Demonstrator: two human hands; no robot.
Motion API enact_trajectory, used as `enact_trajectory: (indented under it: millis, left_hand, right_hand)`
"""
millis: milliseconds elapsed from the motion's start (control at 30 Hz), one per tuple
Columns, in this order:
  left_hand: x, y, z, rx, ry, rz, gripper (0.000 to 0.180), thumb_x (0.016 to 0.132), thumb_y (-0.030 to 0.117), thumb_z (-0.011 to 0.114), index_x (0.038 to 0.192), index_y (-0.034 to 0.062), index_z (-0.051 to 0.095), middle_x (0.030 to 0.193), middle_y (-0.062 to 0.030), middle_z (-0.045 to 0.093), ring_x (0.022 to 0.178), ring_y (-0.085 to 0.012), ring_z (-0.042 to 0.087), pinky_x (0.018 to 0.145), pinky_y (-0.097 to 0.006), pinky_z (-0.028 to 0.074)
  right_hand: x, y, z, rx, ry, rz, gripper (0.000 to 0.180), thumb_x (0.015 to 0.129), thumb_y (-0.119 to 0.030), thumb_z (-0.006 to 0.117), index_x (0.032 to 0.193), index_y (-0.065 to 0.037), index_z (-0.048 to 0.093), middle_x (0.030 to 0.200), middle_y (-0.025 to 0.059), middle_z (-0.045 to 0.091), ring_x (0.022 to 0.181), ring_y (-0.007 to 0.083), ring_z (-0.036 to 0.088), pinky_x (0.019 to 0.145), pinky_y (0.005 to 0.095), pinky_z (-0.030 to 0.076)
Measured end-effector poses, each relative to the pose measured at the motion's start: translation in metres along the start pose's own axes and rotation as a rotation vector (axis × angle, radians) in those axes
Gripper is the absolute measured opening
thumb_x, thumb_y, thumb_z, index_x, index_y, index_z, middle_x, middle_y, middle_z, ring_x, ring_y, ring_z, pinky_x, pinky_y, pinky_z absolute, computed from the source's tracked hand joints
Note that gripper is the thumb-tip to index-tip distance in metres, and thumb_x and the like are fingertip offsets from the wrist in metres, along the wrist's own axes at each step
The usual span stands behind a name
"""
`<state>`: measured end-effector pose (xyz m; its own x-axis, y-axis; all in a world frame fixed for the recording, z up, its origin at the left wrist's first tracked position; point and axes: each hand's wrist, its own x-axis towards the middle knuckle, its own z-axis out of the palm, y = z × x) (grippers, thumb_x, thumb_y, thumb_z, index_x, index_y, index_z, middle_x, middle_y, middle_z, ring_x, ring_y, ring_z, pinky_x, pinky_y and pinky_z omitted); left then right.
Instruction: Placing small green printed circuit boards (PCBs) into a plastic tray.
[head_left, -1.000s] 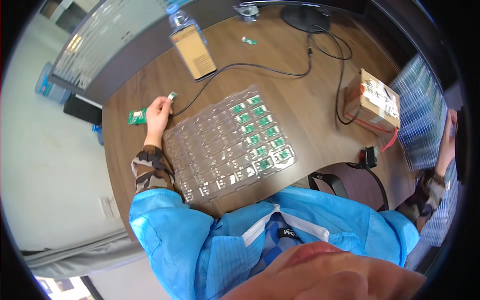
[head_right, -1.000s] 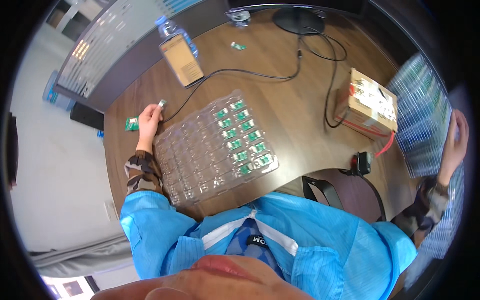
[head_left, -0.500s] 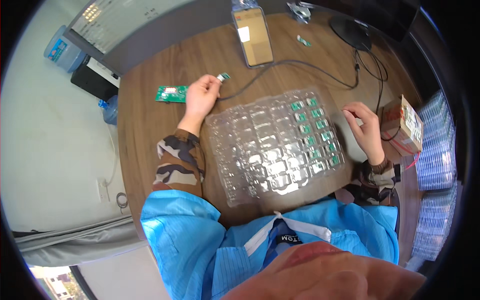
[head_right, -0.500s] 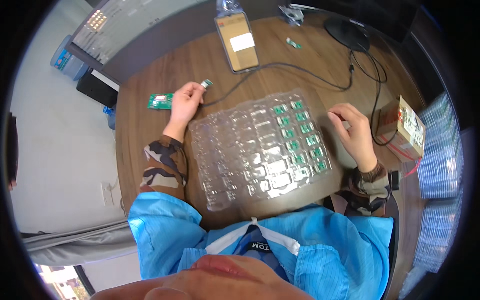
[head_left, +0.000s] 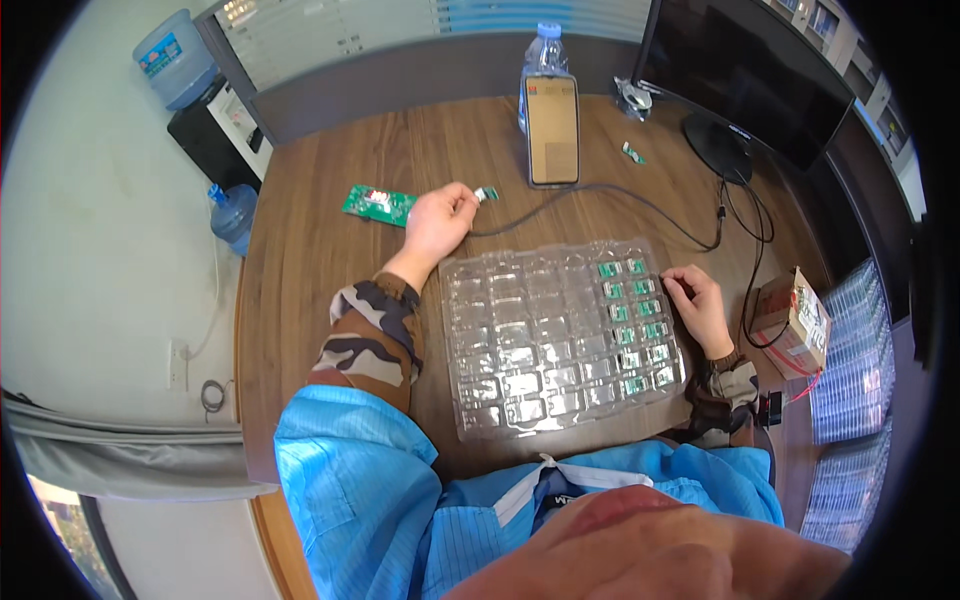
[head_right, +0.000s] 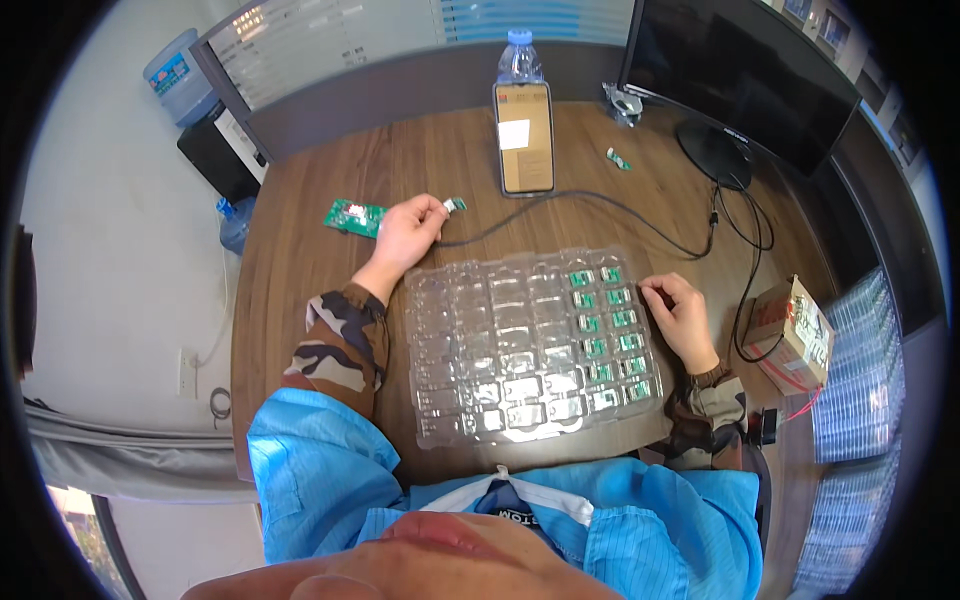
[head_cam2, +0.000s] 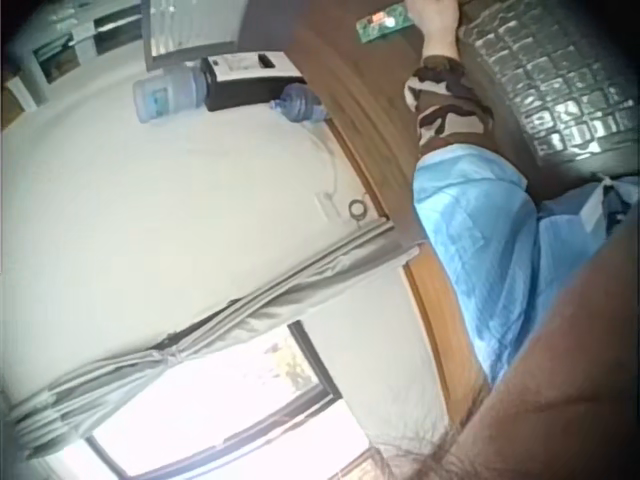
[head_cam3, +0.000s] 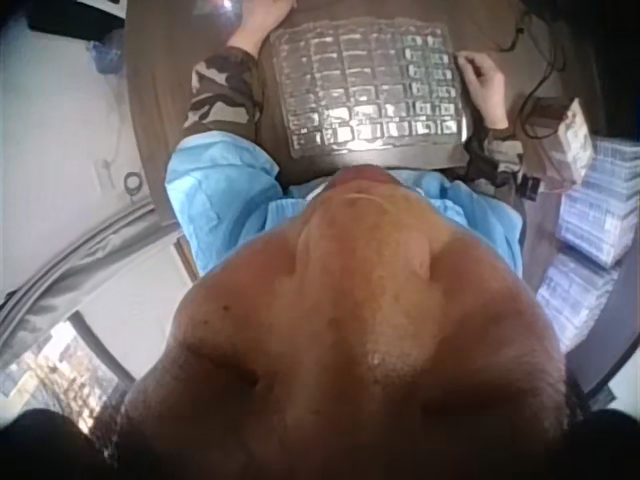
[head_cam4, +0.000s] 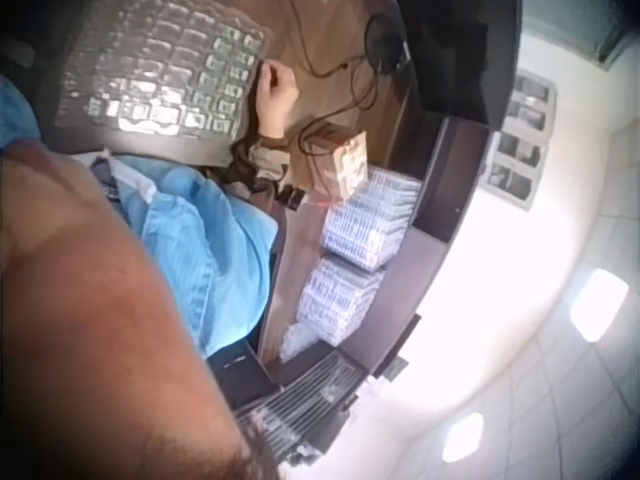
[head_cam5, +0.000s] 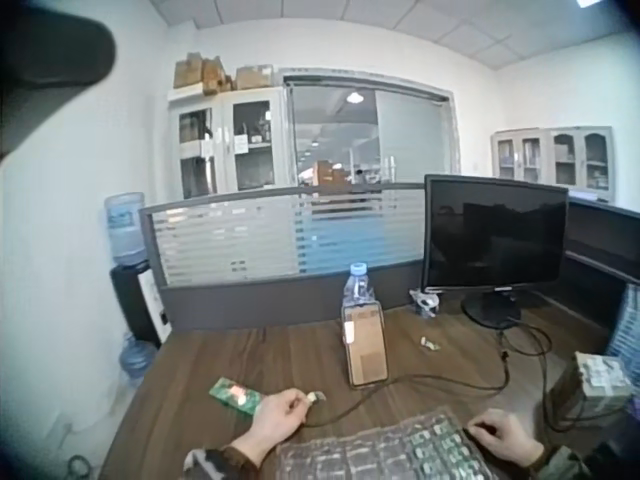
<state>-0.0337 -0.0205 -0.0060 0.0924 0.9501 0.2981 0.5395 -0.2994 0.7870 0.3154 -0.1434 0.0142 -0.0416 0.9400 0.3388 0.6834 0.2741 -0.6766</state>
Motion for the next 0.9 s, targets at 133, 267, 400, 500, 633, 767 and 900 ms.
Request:
enact_trajectory:
  millis: [133, 267, 400, 500, 633, 767, 900]
  left_hand:
    - [-0.0008, 0.0035, -0.0004, 0.020, -0.010, 0.015, 0.013, 0.083, 0.015, 0.054, 0.078, 0.0052, 0.061, 0.054, 0.0028, 0.054, 0.046, -0.0074, 0.044, 0.047, -0.019, 0.033]
    - [-0.0017, 0.0042, 0.0000, 0.034, -0.022, 0.020, 0.014, 0.083, 0.016, 0.054, 0.078, 0.0052, 0.061, 0.054, 0.0029, 0.055, 0.046, -0.0074, 0.043, 0.046, -0.019, 0.033]
    - [-0.0024, 0.0031, 0.0002, 0.015, -0.033, -0.002, 0.017, 0.080, 0.020, 0.053, 0.075, 0.0066, 0.060, 0.057, 0.0012, 0.056, 0.048, -0.0146, 0.047, 0.048, -0.027, 0.036]
    - [-0.0028, 0.0044, 0.0009, 0.009, -0.032, -0.005, 0.017, 0.080, 0.020, 0.053, 0.074, 0.0067, 0.060, 0.056, 0.0015, 0.056, 0.048, -0.0144, 0.047, 0.048, -0.027, 0.036]
    - [-0.0025, 0.0057, 0.0001, 0.015, -0.036, -0.008, 0.016, 0.081, 0.019, 0.053, 0.075, 0.0063, 0.060, 0.055, 0.0020, 0.056, 0.047, -0.0124, 0.046, 0.047, -0.025, 0.035]
    - [-0.0015, 0.0052, -0.0007, 0.047, -0.053, -0.004, 0.014, 0.083, 0.016, 0.054, 0.078, 0.0049, 0.061, 0.055, 0.0028, 0.054, 0.047, -0.0071, 0.044, 0.047, -0.019, 0.033]
    - [-0.0013, 0.0041, -0.0008, 0.013, -0.055, 0.003, 0.014, 0.083, 0.016, 0.054, 0.079, 0.0047, 0.061, 0.055, 0.0026, 0.055, 0.047, -0.0071, 0.044, 0.048, -0.019, 0.033]
  right_hand:
    - [-0.0039, -0.0029, -0.0008, -0.002, -0.046, 0.032, 0.010, 0.081, -0.002, 0.054, 0.087, 0.002, 0.060, 0.080, 0.0033, 0.057, 0.063, 0.0113, 0.046, 0.060, 0.0208, 0.038]
    - [-0.0061, -0.0017, -0.0003, -0.007, -0.050, 0.014, 0.010, 0.081, -0.001, 0.054, 0.087, 0.002, 0.060, 0.082, 0.0035, 0.056, 0.064, 0.0115, 0.046, 0.060, 0.0205, 0.038]
    - [-0.0078, -0.0010, -0.0009, -0.003, -0.060, 0.029, 0.010, 0.081, 0.000, 0.053, 0.088, 0.003, 0.060, 0.084, 0.0037, 0.056, 0.066, 0.0118, 0.047, 0.061, 0.0204, 0.037]
    - [-0.0085, 0.0004, -0.0014, -0.009, -0.064, 0.028, 0.010, 0.081, 0.000, 0.053, 0.088, 0.002, 0.060, 0.085, 0.0039, 0.056, 0.067, 0.0120, 0.047, 0.061, 0.0205, 0.037]
    - [-0.0082, 0.0011, -0.0017, -0.019, -0.071, 0.024, 0.011, 0.082, 0.000, 0.052, 0.089, 0.002, 0.060, 0.086, 0.0042, 0.056, 0.068, 0.0124, 0.047, 0.062, 0.0207, 0.037]
    - [-0.0079, 0.0001, -0.0022, -0.029, -0.078, 0.015, 0.011, 0.082, 0.000, 0.051, 0.089, 0.002, 0.060, 0.087, 0.0046, 0.056, 0.069, 0.0128, 0.048, 0.062, 0.0209, 0.037]
    - [-0.0076, -0.0008, -0.0023, -0.035, -0.082, 0.011, 0.012, 0.083, 0.000, 0.051, 0.090, 0.002, 0.060, 0.088, 0.0049, 0.056, 0.071, 0.0136, 0.048, 0.063, 0.0212, 0.038]
